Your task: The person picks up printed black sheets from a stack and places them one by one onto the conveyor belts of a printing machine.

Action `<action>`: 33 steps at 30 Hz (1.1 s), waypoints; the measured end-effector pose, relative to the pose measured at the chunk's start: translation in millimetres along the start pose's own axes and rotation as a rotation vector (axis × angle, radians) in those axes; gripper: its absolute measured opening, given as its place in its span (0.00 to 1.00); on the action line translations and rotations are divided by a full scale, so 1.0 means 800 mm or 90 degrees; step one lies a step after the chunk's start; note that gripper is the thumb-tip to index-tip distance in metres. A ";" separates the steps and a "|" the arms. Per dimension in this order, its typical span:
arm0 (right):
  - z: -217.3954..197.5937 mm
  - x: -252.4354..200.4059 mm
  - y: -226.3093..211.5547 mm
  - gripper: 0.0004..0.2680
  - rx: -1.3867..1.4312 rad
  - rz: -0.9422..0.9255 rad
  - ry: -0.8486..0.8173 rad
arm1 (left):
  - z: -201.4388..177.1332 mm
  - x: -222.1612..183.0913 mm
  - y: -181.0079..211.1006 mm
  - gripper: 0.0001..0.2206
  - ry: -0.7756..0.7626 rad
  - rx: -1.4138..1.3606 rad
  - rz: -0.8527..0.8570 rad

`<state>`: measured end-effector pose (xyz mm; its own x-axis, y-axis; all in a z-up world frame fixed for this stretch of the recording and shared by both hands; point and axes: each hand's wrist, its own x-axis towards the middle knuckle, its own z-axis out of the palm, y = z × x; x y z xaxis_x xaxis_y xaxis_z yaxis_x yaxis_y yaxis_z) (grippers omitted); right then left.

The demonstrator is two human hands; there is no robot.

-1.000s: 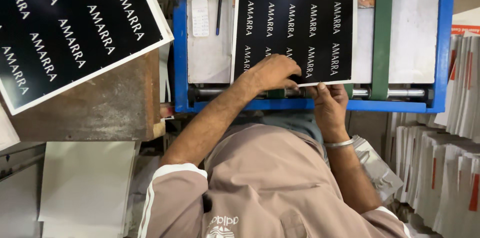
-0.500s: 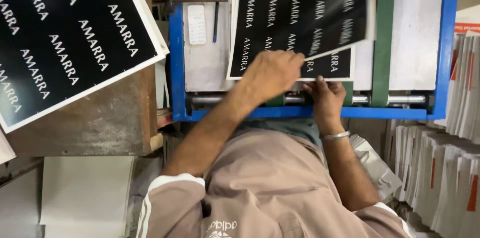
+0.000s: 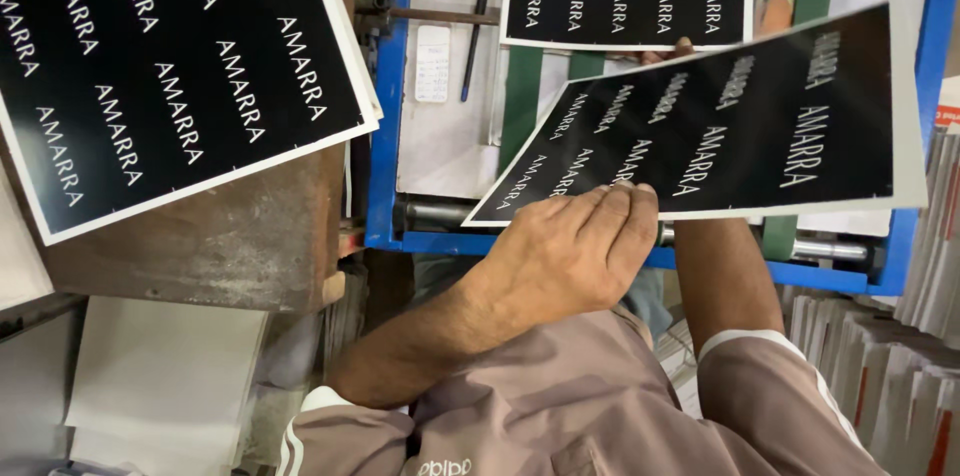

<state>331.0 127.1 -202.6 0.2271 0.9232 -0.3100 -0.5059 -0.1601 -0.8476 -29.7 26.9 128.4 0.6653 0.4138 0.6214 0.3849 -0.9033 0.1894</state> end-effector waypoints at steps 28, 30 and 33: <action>0.033 -0.380 0.026 0.02 0.062 -0.172 0.290 | 0.205 -0.059 0.061 0.08 -0.224 -0.051 0.159; 0.034 -0.374 0.022 0.02 0.128 -0.179 0.259 | 0.183 -0.061 0.056 0.09 -0.190 -0.106 0.137; 0.042 -0.355 0.016 0.02 0.190 -0.129 0.249 | 0.131 -0.064 0.016 0.12 -0.075 -0.176 0.049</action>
<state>232.1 -125.1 -111.4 0.6093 0.7173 -0.3380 -0.6213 0.1670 -0.7656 8.2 5.7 19.0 0.7618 0.3392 0.5519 0.1531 -0.9221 0.3555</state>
